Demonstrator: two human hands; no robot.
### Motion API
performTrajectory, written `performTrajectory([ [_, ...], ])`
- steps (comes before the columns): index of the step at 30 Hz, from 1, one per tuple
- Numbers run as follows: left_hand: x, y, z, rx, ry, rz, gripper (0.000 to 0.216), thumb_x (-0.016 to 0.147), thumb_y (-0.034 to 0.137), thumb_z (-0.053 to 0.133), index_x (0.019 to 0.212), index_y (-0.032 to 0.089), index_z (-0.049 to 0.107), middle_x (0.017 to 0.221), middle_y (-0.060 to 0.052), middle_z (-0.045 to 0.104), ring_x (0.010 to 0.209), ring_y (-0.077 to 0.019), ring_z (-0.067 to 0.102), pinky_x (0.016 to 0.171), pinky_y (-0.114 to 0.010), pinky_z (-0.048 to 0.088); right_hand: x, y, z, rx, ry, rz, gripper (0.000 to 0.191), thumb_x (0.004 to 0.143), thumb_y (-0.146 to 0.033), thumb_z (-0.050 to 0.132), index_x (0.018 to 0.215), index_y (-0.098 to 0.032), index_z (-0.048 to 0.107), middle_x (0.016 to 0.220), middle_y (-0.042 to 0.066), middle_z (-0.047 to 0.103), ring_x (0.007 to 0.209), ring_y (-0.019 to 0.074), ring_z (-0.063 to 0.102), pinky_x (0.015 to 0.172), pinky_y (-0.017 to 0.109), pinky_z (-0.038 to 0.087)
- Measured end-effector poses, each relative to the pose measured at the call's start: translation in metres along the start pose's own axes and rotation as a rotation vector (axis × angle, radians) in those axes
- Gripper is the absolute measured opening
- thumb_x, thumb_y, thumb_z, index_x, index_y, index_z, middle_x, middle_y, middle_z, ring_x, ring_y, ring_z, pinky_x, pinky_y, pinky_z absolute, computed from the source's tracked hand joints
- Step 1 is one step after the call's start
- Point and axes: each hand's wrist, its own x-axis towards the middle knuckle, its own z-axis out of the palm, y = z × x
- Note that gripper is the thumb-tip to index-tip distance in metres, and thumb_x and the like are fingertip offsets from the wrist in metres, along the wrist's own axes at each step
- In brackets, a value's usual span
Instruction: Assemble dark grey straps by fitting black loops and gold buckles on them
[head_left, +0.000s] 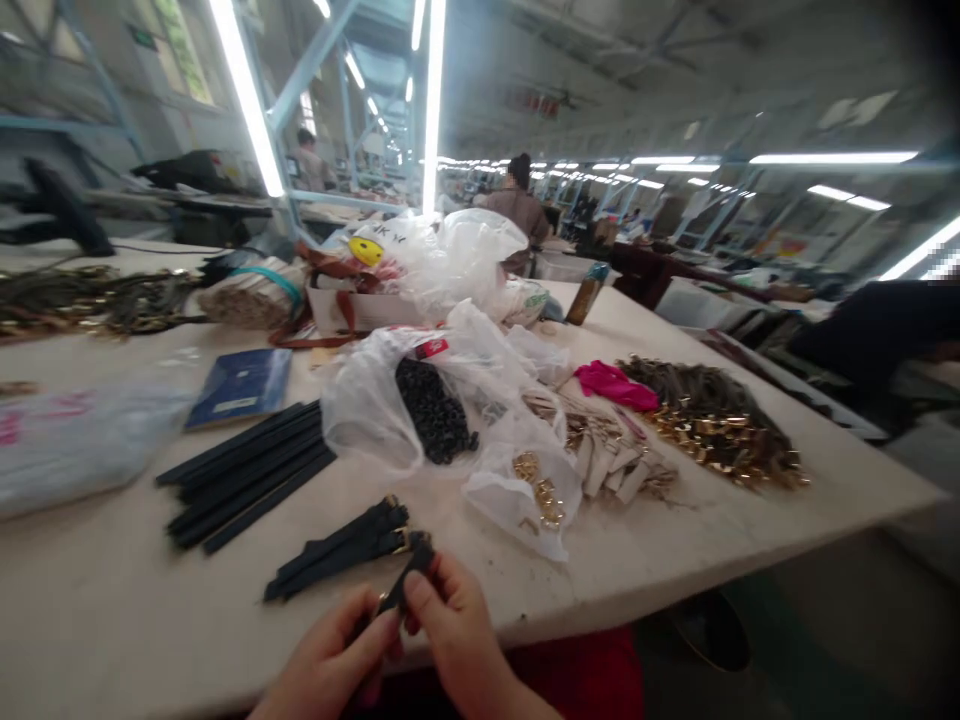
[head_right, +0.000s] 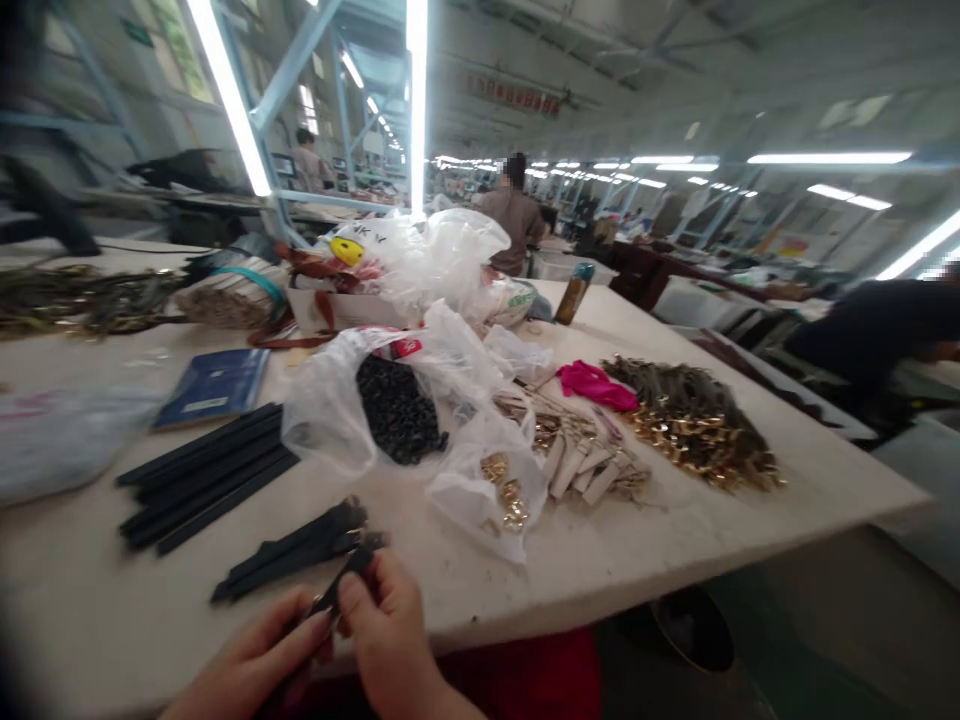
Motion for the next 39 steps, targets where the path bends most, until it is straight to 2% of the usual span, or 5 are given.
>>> performTrajectory([
  [12, -0.012, 0.008, -0.001, -0.123, 0.034, 0.012, 0.023, 0.074, 0.037, 0.049, 0.073, 0.014, 0.05, 0.068, 0.001, 0.055, 0.044, -0.0053, 0.042, 0.045, -0.019, 0.031, 0.004, 0.007, 0.0, -0.065, -0.008, 0.155, 0.029, 0.075, -0.043, 0.06, 0.07, -0.016, 0.052, 0.053, -0.005, 0.047, 0.049, 0.0091, 0.041, 0.05, 0.022, 0.035],
  [18, -0.007, 0.001, -0.004, -0.128, 0.029, 0.013, 0.026, 0.075, 0.039, 0.05, 0.074, 0.014, 0.049, 0.068, 0.001, 0.055, 0.044, -0.0048, 0.042, 0.044, -0.019, 0.031, 0.004, 0.012, -0.001, -0.101, -0.049, 0.132, 0.026, 0.075, -0.041, 0.059, 0.07, -0.016, 0.055, 0.055, -0.003, 0.05, 0.052, 0.01, 0.044, 0.051, 0.023, 0.036],
  [23, -0.012, -0.001, -0.008, -0.161, 0.022, 0.034, 0.029, 0.074, 0.042, 0.054, 0.075, 0.014, 0.05, 0.069, 0.001, 0.056, 0.046, -0.0056, 0.043, 0.045, -0.019, 0.031, -0.002, 0.003, 0.003, 0.019, -0.152, 0.264, 0.02, 0.066, -0.031, 0.068, 0.078, -0.017, 0.06, 0.068, -0.002, 0.059, 0.058, 0.011, 0.05, 0.057, 0.024, 0.042],
  [30, -0.015, -0.001, -0.008, -0.148, 0.038, 0.004, 0.03, 0.071, 0.043, 0.057, 0.07, 0.015, 0.047, 0.062, 0.002, 0.055, 0.044, -0.0059, 0.041, 0.043, -0.019, 0.029, -0.009, 0.003, 0.003, 0.133, -0.212, 0.383, 0.014, 0.071, -0.02, 0.065, 0.083, -0.015, 0.061, 0.074, -0.001, 0.06, 0.066, 0.0109, 0.053, 0.064, 0.023, 0.042],
  [39, -0.019, -0.004, -0.009, -0.149, 0.005, 0.022, 0.032, 0.072, 0.045, 0.058, 0.075, 0.014, 0.05, 0.067, 0.0, 0.058, 0.051, -0.0081, 0.045, 0.044, -0.019, 0.032, -0.011, 0.001, 0.005, 0.328, -0.2, 0.483, 0.013, 0.067, -0.013, 0.062, 0.079, -0.016, 0.06, 0.073, 0.0, 0.062, 0.065, 0.0133, 0.056, 0.061, 0.024, 0.042],
])
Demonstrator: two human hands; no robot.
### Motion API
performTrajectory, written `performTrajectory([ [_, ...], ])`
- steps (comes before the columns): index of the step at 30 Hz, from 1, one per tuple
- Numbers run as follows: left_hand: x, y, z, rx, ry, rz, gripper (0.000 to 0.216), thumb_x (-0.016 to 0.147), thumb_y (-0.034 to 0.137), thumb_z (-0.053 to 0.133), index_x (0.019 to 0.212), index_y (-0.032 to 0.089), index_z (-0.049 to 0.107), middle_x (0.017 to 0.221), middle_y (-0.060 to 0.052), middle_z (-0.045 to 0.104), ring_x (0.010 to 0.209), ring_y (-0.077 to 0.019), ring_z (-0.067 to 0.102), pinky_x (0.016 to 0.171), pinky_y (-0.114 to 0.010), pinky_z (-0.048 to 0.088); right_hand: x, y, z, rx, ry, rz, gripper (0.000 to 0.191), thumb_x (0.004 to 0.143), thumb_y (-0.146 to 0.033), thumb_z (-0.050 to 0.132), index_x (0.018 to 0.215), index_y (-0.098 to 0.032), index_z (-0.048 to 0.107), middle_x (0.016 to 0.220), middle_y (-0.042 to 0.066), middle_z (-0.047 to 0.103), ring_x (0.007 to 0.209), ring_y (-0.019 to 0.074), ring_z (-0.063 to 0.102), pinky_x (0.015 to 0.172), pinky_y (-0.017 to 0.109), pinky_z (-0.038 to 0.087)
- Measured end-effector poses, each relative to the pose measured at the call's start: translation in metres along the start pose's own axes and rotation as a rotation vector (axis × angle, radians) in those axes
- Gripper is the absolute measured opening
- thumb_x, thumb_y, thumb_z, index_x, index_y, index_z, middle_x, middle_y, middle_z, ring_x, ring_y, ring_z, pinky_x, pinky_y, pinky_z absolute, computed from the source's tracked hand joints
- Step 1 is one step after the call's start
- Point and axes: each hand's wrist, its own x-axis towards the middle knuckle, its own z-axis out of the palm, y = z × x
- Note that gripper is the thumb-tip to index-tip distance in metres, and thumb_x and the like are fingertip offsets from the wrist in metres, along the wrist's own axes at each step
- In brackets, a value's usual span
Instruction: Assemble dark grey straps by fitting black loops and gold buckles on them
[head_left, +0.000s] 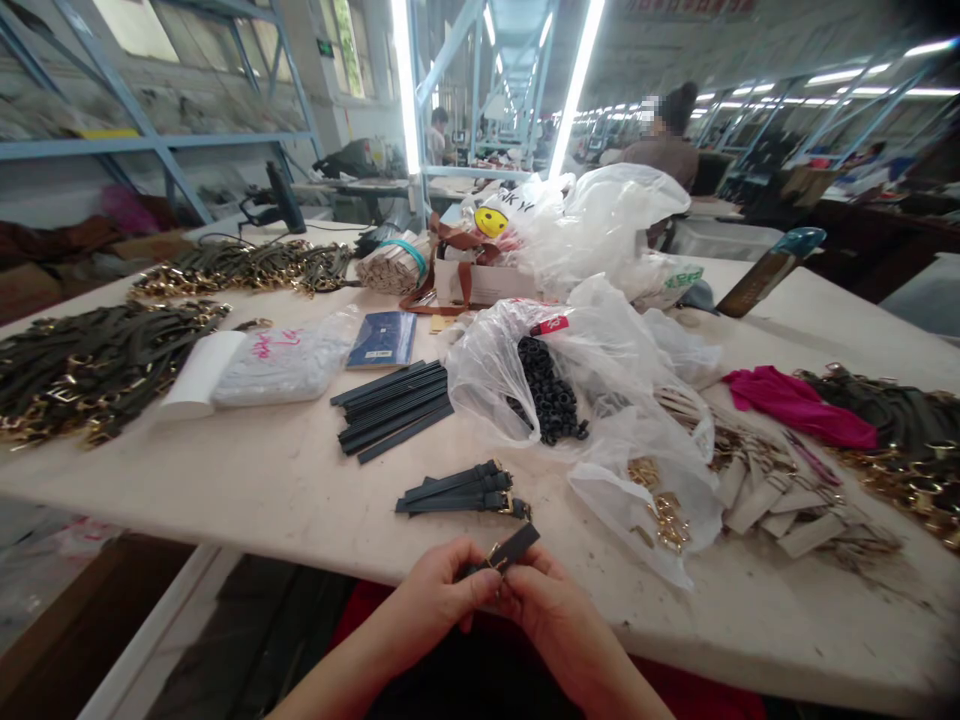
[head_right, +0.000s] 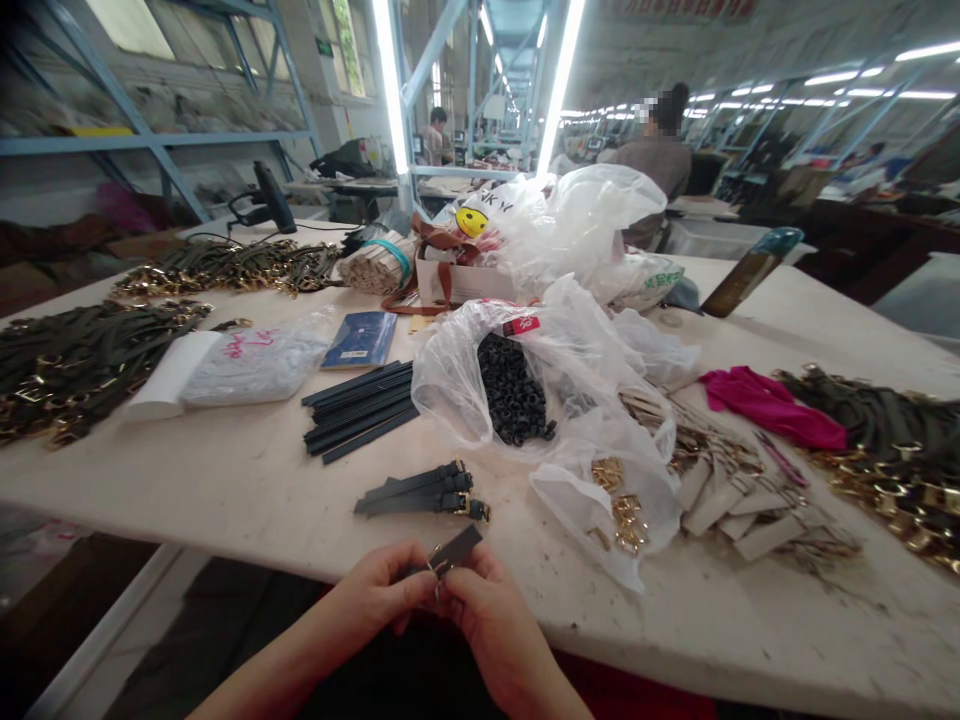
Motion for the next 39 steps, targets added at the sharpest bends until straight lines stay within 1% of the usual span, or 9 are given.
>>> performTrajectory([
  [8, 0.002, -0.002, 0.003, 0.021, 0.015, 0.028, 0.029, 0.076, 0.043, 0.052, 0.073, 0.014, 0.048, 0.063, 0.003, 0.051, 0.046, -0.0052, 0.039, 0.041, -0.017, 0.028, 0.001, 0.004, -0.004, -0.226, 0.054, -0.101, 0.016, 0.071, -0.022, 0.061, 0.086, -0.016, 0.06, 0.073, 0.0, 0.061, 0.061, 0.0127, 0.053, 0.057, 0.024, 0.041],
  [13, 0.002, 0.001, 0.005, 0.065, 0.063, 0.028, 0.023, 0.077, 0.036, 0.049, 0.068, 0.016, 0.045, 0.058, 0.005, 0.046, 0.043, -0.0047, 0.037, 0.042, -0.018, 0.028, 0.005, 0.004, -0.012, -0.64, 0.159, -0.353, 0.015, 0.074, -0.029, 0.06, 0.083, -0.017, 0.06, 0.076, 0.002, 0.062, 0.073, 0.0171, 0.054, 0.067, 0.027, 0.041],
  [21, 0.001, -0.003, 0.005, 0.119, 0.049, 0.085, 0.021, 0.078, 0.035, 0.049, 0.07, 0.016, 0.047, 0.058, 0.006, 0.042, 0.049, -0.007, 0.04, 0.045, -0.018, 0.032, 0.0, 0.006, -0.021, -1.025, 0.224, -0.69, 0.008, 0.075, -0.022, 0.058, 0.067, -0.02, 0.056, 0.066, 0.0, 0.053, 0.063, 0.0152, 0.048, 0.059, 0.026, 0.037],
  [25, -0.003, 0.002, 0.008, 0.214, 0.063, 0.069, 0.022, 0.079, 0.036, 0.048, 0.068, 0.016, 0.045, 0.056, 0.006, 0.042, 0.048, -0.0076, 0.039, 0.045, -0.018, 0.032, 0.002, 0.007, -0.023, -0.971, 0.242, -0.603, 0.009, 0.075, -0.025, 0.057, 0.068, -0.02, 0.054, 0.063, -0.002, 0.052, 0.06, 0.0139, 0.047, 0.056, 0.025, 0.037],
  [28, -0.006, 0.007, 0.008, 0.287, 0.07, 0.07, 0.026, 0.079, 0.04, 0.048, 0.069, 0.017, 0.045, 0.057, 0.006, 0.043, 0.049, -0.0083, 0.04, 0.046, -0.019, 0.032, 0.005, 0.005, -0.022, -0.821, 0.183, -0.464, 0.012, 0.076, -0.029, 0.055, 0.071, -0.019, 0.052, 0.064, -0.002, 0.054, 0.059, 0.0131, 0.048, 0.054, 0.023, 0.039],
  [30, -0.006, 0.008, 0.006, 0.33, 0.068, 0.071, 0.028, 0.078, 0.043, 0.048, 0.068, 0.017, 0.046, 0.057, 0.005, 0.044, 0.05, -0.0089, 0.04, 0.047, -0.019, 0.032, 0.006, 0.004, -0.021, -0.799, 0.148, -0.458, 0.012, 0.077, -0.028, 0.055, 0.071, -0.018, 0.051, 0.064, -0.002, 0.053, 0.059, 0.0126, 0.048, 0.055, 0.023, 0.039],
  [33, -0.002, 0.004, 0.002, 0.35, 0.061, 0.065, 0.031, 0.076, 0.045, 0.051, 0.065, 0.017, 0.045, 0.056, 0.005, 0.046, 0.05, -0.0092, 0.04, 0.047, -0.02, 0.03, 0.002, 0.003, -0.02, -0.902, 0.149, -0.543, 0.009, 0.077, -0.025, 0.054, 0.07, -0.019, 0.051, 0.064, -0.003, 0.051, 0.06, 0.0123, 0.047, 0.056, 0.023, 0.039],
  [36, 0.005, 0.001, -0.003, 0.339, 0.07, 0.067, 0.031, 0.073, 0.045, 0.054, 0.062, 0.018, 0.043, 0.054, 0.006, 0.045, 0.051, -0.0098, 0.041, 0.048, -0.02, 0.03, -0.005, -0.002, -0.018, -0.99, 0.067, -0.562, 0.009, 0.081, -0.024, 0.049, 0.074, -0.019, 0.052, 0.07, -0.001, 0.053, 0.066, 0.0137, 0.05, 0.061, 0.023, 0.04],
  [39, 0.011, 0.006, -0.005, 0.393, 0.126, 0.102, 0.024, 0.069, 0.035, 0.058, 0.082, 0.016, 0.051, 0.058, 0.006, 0.048, 0.055, -0.0109, 0.044, 0.053, -0.02, 0.032, -0.005, -0.018, -0.021, -1.082, -0.061, -0.474, 0.011, 0.082, -0.023, 0.047, 0.079, -0.018, 0.056, 0.075, 0.001, 0.057, 0.071, 0.0146, 0.053, 0.065, 0.024, 0.041],
])
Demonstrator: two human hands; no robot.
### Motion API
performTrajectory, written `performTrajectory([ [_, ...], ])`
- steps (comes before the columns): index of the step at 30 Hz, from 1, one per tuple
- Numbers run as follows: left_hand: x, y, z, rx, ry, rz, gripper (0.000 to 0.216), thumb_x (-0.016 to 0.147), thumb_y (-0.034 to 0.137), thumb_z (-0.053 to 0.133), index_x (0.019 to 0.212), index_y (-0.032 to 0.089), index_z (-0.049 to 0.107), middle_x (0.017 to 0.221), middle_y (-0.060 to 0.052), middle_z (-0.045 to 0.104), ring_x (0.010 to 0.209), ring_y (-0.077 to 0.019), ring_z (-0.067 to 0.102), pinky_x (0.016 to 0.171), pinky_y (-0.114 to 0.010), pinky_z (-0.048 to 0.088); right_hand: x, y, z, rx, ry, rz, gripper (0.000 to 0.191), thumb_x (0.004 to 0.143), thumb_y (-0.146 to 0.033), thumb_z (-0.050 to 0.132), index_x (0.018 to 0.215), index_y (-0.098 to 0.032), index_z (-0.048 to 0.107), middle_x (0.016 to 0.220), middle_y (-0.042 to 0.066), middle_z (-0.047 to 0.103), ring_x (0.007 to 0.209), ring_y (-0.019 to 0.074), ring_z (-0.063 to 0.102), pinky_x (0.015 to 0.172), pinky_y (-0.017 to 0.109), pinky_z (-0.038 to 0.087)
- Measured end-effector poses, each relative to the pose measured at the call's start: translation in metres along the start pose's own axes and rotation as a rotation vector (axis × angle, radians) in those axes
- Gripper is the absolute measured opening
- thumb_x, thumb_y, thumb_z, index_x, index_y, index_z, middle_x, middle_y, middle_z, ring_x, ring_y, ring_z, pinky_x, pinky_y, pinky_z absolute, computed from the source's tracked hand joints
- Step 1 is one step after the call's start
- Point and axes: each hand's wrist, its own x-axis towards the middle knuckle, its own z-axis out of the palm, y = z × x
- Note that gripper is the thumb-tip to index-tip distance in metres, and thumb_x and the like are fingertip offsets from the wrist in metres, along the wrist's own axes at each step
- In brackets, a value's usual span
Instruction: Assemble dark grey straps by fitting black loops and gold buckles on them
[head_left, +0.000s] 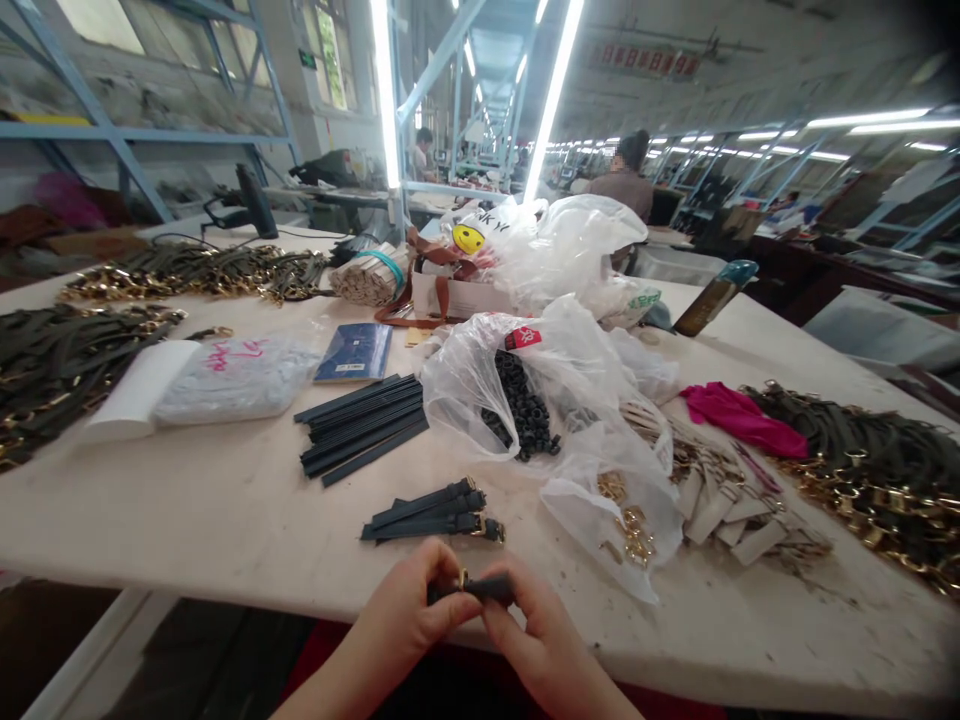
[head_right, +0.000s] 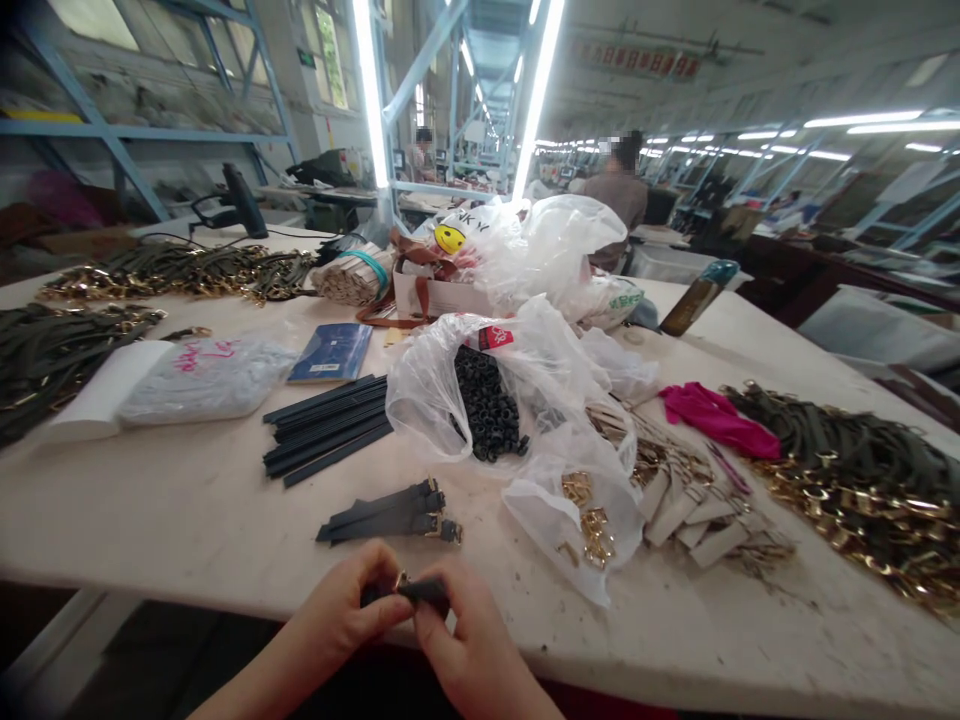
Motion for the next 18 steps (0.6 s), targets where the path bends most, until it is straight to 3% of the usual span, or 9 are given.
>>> performTrajectory([
  [3, 0.004, 0.01, -0.001, 0.053, -0.043, 0.068, 0.038, 0.072, 0.025, 0.053, 0.109, 0.018, 0.05, 0.07, 0.003, 0.057, 0.063, -0.0123, 0.05, 0.06, -0.021, 0.036, 0.023, 0.002, -0.029, -0.138, -0.074, 0.018, 0.016, 0.083, -0.026, 0.046, 0.079, -0.018, 0.058, 0.071, 0.0, 0.059, 0.067, 0.0145, 0.054, 0.061, 0.023, 0.041],
  [6, 0.008, 0.014, 0.001, 0.032, -0.115, 0.057, 0.026, 0.077, 0.026, 0.047, 0.099, 0.018, 0.058, 0.073, 0.001, 0.058, 0.062, -0.0121, 0.052, 0.059, -0.021, 0.038, 0.063, 0.015, -0.06, -0.536, 0.132, 0.07, 0.026, 0.089, -0.029, 0.037, 0.078, -0.017, 0.057, 0.073, 0.002, 0.06, 0.07, 0.0145, 0.056, 0.063, 0.023, 0.042],
  [8, 0.012, 0.01, 0.002, -0.017, -0.099, 0.003, 0.024, 0.079, 0.028, 0.045, 0.096, 0.017, 0.058, 0.066, 0.002, 0.055, 0.057, -0.0109, 0.05, 0.054, -0.02, 0.038, 0.092, 0.028, -0.073, -0.813, 0.21, 0.145, 0.021, 0.088, -0.025, 0.04, 0.083, -0.017, 0.058, 0.083, 0.005, 0.063, 0.078, 0.0164, 0.058, 0.069, 0.025, 0.042],
  [13, 0.02, -0.004, 0.0, -0.096, -0.071, -0.036, 0.027, 0.08, 0.033, 0.045, 0.098, 0.015, 0.054, 0.061, 0.004, 0.049, 0.052, -0.0097, 0.046, 0.05, -0.019, 0.038, 0.131, 0.056, -0.073, -1.022, 0.244, 0.264, 0.015, 0.085, -0.017, 0.045, 0.086, -0.011, 0.059, 0.084, 0.016, 0.063, 0.076, 0.0244, 0.061, 0.064, 0.032, 0.041],
  [18, 0.02, -0.006, -0.001, -0.106, -0.066, -0.068, 0.029, 0.079, 0.032, 0.045, 0.1, 0.013, 0.052, 0.06, 0.004, 0.048, 0.051, -0.0093, 0.044, 0.049, -0.019, 0.037, 0.132, 0.065, -0.069, -1.072, 0.196, 0.257, 0.018, 0.085, -0.016, 0.043, 0.088, -0.015, 0.06, 0.09, 0.013, 0.062, 0.079, 0.0219, 0.061, 0.065, 0.029, 0.04],
])
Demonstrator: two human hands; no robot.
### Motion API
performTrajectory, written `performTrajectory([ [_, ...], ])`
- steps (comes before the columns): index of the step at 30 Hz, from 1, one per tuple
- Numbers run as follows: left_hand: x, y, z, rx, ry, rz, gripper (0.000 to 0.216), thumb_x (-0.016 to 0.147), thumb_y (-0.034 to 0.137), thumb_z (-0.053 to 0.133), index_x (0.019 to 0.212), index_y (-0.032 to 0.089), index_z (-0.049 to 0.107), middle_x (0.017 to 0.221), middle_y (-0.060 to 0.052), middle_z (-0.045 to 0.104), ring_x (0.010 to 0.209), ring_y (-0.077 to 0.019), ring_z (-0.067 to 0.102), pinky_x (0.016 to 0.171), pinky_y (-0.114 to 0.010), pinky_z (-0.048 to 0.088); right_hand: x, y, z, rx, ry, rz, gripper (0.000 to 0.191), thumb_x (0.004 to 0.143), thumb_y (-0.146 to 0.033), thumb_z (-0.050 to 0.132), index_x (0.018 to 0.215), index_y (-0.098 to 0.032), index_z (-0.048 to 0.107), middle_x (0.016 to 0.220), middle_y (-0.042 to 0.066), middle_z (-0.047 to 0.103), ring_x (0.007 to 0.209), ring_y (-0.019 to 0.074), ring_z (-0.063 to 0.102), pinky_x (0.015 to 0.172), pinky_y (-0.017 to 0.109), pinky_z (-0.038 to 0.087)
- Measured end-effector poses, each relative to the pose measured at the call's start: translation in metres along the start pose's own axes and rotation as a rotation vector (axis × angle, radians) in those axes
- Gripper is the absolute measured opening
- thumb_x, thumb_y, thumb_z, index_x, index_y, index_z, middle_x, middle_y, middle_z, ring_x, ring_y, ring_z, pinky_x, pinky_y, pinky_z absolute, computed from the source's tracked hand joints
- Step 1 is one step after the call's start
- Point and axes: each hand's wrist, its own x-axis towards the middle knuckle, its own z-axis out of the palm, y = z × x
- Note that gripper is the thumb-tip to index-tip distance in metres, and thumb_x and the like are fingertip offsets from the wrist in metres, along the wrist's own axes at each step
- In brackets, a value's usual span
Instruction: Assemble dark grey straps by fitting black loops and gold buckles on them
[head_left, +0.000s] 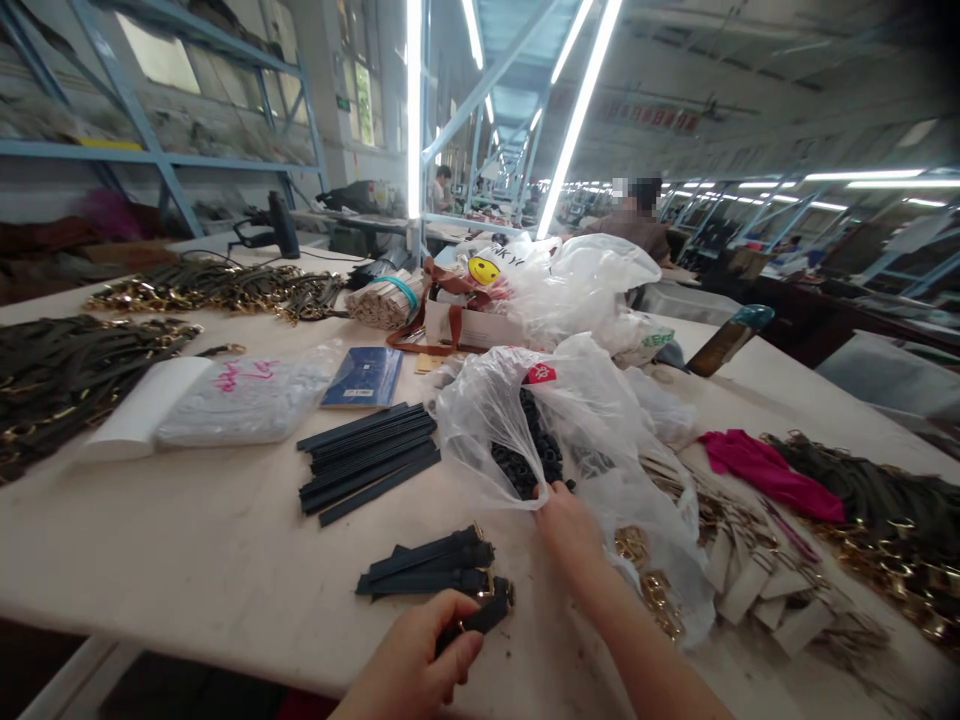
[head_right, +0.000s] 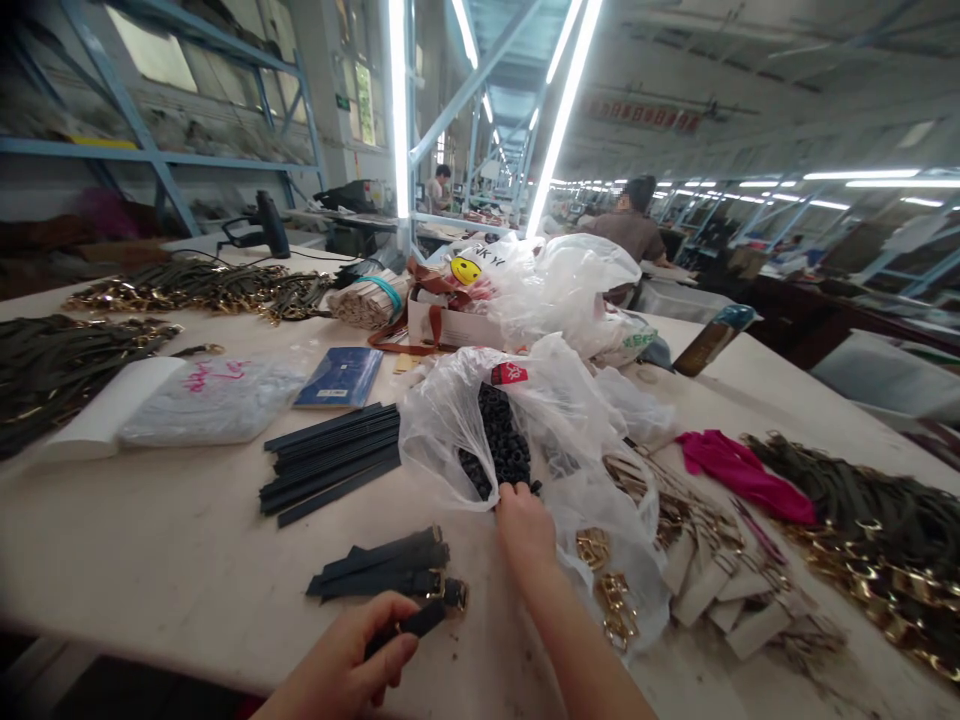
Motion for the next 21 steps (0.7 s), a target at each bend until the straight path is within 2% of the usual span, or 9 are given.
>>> performTrajectory([
  [6, -0.004, 0.005, 0.002, -0.006, -0.003, 0.025, 0.026, 0.079, 0.031, 0.045, 0.096, 0.014, 0.054, 0.061, 0.004, 0.049, 0.051, -0.0091, 0.044, 0.049, -0.019, 0.036, -0.001, -0.001, 0.0, 0.076, -0.037, -0.085, 0.02, 0.083, -0.012, 0.042, 0.087, -0.016, 0.061, 0.087, 0.008, 0.065, 0.084, 0.0185, 0.06, 0.071, 0.024, 0.038],
  [11, -0.013, 0.007, 0.0, 0.012, 0.036, 0.062, 0.023, 0.079, 0.031, 0.046, 0.092, 0.015, 0.055, 0.059, 0.004, 0.05, 0.05, -0.0087, 0.044, 0.049, -0.018, 0.036, -0.004, -0.001, -0.001, 0.189, -0.024, -0.087, 0.019, 0.079, -0.013, 0.045, 0.088, -0.015, 0.061, 0.09, 0.012, 0.064, 0.084, 0.0217, 0.06, 0.072, 0.027, 0.039],
  [14, -0.017, 0.008, -0.001, 0.031, 0.081, 0.086, 0.024, 0.08, 0.033, 0.046, 0.093, 0.015, 0.055, 0.06, 0.004, 0.051, 0.051, -0.0091, 0.045, 0.05, -0.018, 0.037, -0.017, 0.0, -0.009, 0.276, 0.007, -0.067, 0.011, 0.076, -0.014, 0.049, 0.079, -0.015, 0.059, 0.086, 0.012, 0.062, 0.083, 0.0233, 0.058, 0.072, 0.03, 0.039],
  [16, -0.018, 0.011, -0.003, 0.06, 0.135, 0.105, 0.025, 0.081, 0.035, 0.045, 0.092, 0.016, 0.055, 0.059, 0.004, 0.051, 0.052, -0.0099, 0.047, 0.051, -0.019, 0.037, -0.033, -0.004, -0.016, 0.354, 0.006, -0.067, 0.006, 0.076, -0.02, 0.051, 0.076, -0.017, 0.056, 0.079, 0.007, 0.061, 0.076, 0.0211, 0.057, 0.068, 0.029, 0.041],
  [18, -0.017, 0.016, -0.003, 0.093, 0.202, 0.134, 0.025, 0.082, 0.037, 0.044, 0.092, 0.016, 0.055, 0.061, 0.003, 0.053, 0.055, -0.0112, 0.05, 0.053, -0.02, 0.038, -0.054, -0.011, -0.023, 0.604, -0.082, -0.074, 0.011, 0.076, -0.029, 0.053, 0.073, -0.019, 0.052, 0.069, 0.002, 0.058, 0.065, 0.0178, 0.055, 0.06, 0.027, 0.042],
  [21, -0.015, 0.024, -0.002, 0.141, 0.27, 0.18, 0.024, 0.083, 0.037, 0.044, 0.087, 0.016, 0.056, 0.065, 0.001, 0.055, 0.06, -0.0131, 0.052, 0.056, -0.021, 0.038, -0.086, -0.026, -0.03, 1.175, -0.288, -0.044, 0.02, 0.07, -0.036, 0.06, 0.068, -0.018, 0.052, 0.059, -0.003, 0.054, 0.058, 0.0142, 0.051, 0.058, 0.026, 0.04],
])
